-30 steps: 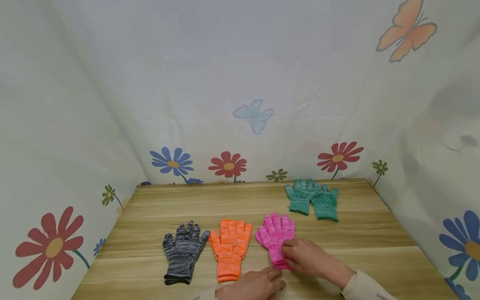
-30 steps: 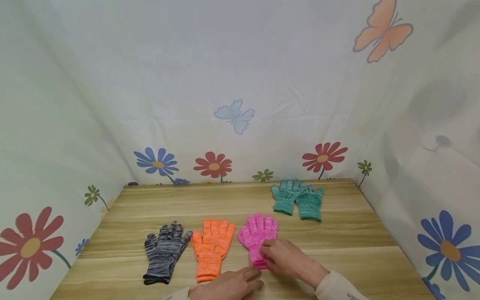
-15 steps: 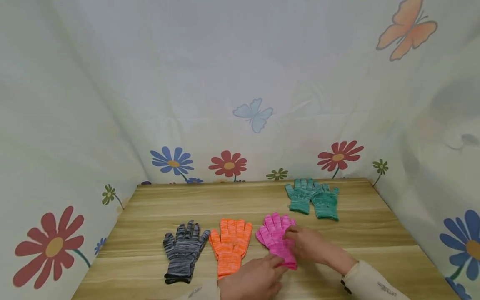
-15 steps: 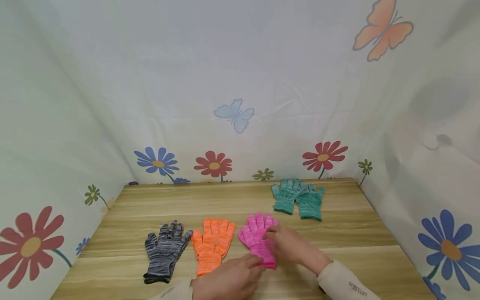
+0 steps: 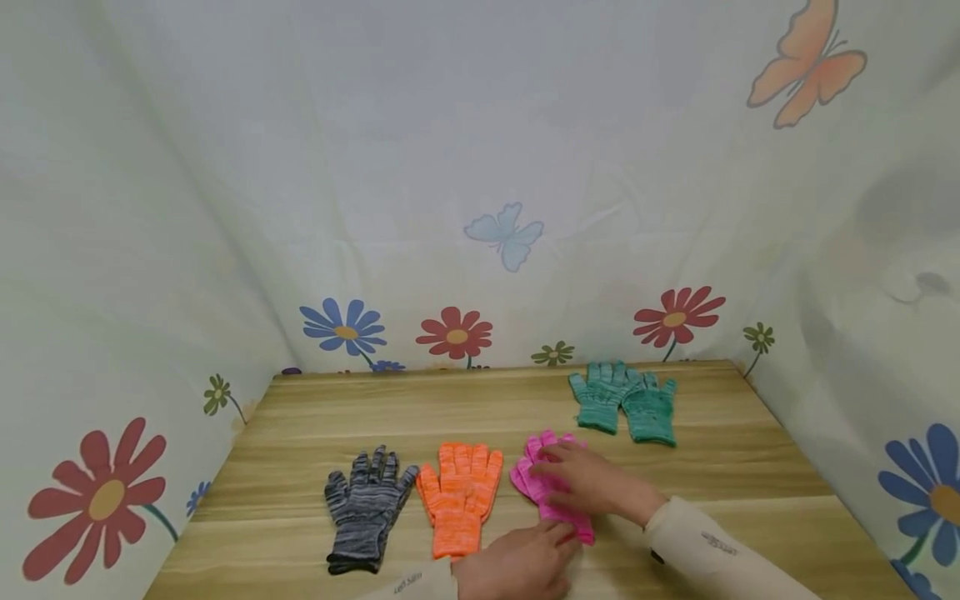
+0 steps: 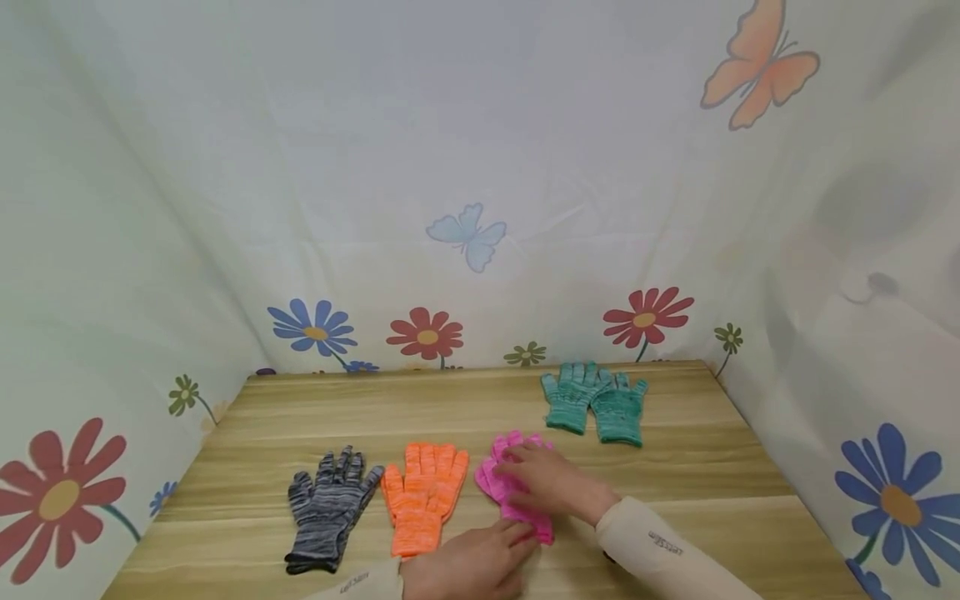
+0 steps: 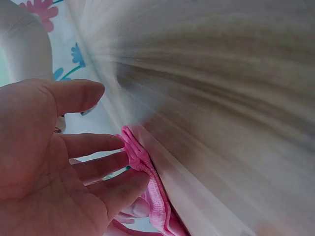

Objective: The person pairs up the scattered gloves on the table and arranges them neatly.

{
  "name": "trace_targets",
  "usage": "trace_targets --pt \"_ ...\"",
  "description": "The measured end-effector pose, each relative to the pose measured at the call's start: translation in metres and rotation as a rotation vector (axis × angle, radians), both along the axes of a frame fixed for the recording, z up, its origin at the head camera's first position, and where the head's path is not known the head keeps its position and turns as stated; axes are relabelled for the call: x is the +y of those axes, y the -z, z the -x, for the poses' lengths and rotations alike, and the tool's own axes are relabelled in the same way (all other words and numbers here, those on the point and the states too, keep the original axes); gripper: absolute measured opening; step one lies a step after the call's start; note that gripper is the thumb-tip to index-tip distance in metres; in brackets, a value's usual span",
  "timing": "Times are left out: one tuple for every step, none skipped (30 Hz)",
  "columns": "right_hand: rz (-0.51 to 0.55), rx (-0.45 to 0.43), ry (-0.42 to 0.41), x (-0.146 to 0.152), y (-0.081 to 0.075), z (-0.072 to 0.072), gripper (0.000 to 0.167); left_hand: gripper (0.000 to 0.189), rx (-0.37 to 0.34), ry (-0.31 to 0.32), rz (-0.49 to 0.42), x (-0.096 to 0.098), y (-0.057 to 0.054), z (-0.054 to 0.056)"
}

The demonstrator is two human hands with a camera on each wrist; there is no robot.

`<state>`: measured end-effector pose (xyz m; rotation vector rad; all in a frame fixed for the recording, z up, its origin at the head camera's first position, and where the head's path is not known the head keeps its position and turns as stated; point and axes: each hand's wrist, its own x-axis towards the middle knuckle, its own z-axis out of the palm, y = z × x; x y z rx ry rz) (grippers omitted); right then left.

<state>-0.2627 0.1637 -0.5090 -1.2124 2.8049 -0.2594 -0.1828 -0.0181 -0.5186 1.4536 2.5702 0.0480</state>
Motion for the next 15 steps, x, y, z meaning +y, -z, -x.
trace_targets --pt "-0.001 -0.003 -0.003 -0.002 0.0007 0.0003 0.042 0.041 -0.003 0.004 -0.003 0.0001 0.0001 0.0003" --pt "-0.009 -0.005 -0.002 -0.0038 0.0017 0.0007 0.041 0.04 -0.002 0.008 -0.006 0.0002 0.0003 0.0005" --pt "-0.02 -0.008 0.001 -0.005 0.0026 0.0008 0.041 0.04 -0.005 0.012 -0.008 0.0003 0.0005 0.0008" --pt "-0.027 -0.016 0.007 -0.0059 0.0029 0.0006 0.041 0.04 -0.007 0.016 -0.007 0.0004 0.0007 0.0011" --pt "-0.034 -0.018 0.012 -0.0064 0.0036 0.0006 0.041 0.041 -0.011 0.019 -0.005 0.0004 0.0007 0.0012" --pt "-0.036 -0.017 0.016 -0.0067 0.0038 0.0005 0.042 0.041 -0.017 0.021 -0.003 0.0005 0.0007 0.0014" --pt "-0.034 -0.013 0.023 -0.0067 0.0031 0.0001 0.042 0.043 -0.022 0.021 0.002 0.0002 0.0007 0.0015" --pt "-0.032 -0.008 0.037 -0.0065 0.0026 -0.0002 0.043 0.045 -0.026 0.021 0.007 0.0 0.0005 0.0014" --pt "-0.026 -0.003 0.049 -0.0063 0.0016 -0.0007 0.043 0.046 -0.03 0.021 0.011 -0.0003 0.0002 0.0014" --pt "-0.024 0.003 0.063 -0.0059 0.0009 -0.0009 0.043 0.047 -0.03 0.023 0.015 -0.0006 -0.0002 0.0013" --pt "-0.026 0.009 0.078 -0.0054 0.0007 -0.0009 0.043 0.048 -0.027 0.025 0.02 -0.0011 -0.0008 0.0012" --pt "-0.034 0.011 0.092 -0.005 0.0008 -0.0007 0.044 0.05 -0.029 0.026 0.024 -0.0017 -0.0015 0.0011" --pt "-0.037 0.005 0.103 -0.0047 0.0013 -0.0004 0.044 0.052 -0.027 0.03 0.027 -0.0025 -0.002 0.0011" --pt "-0.043 -0.004 0.113 -0.0045 0.0024 0.0002 0.043 0.053 -0.023 0.035 0.03 -0.0033 -0.0024 0.0011" --pt "-0.049 -0.015 0.12 -0.0043 0.0035 0.0008 0.044 0.055 -0.021 0.039 0.032 -0.0042 -0.0026 0.0012"
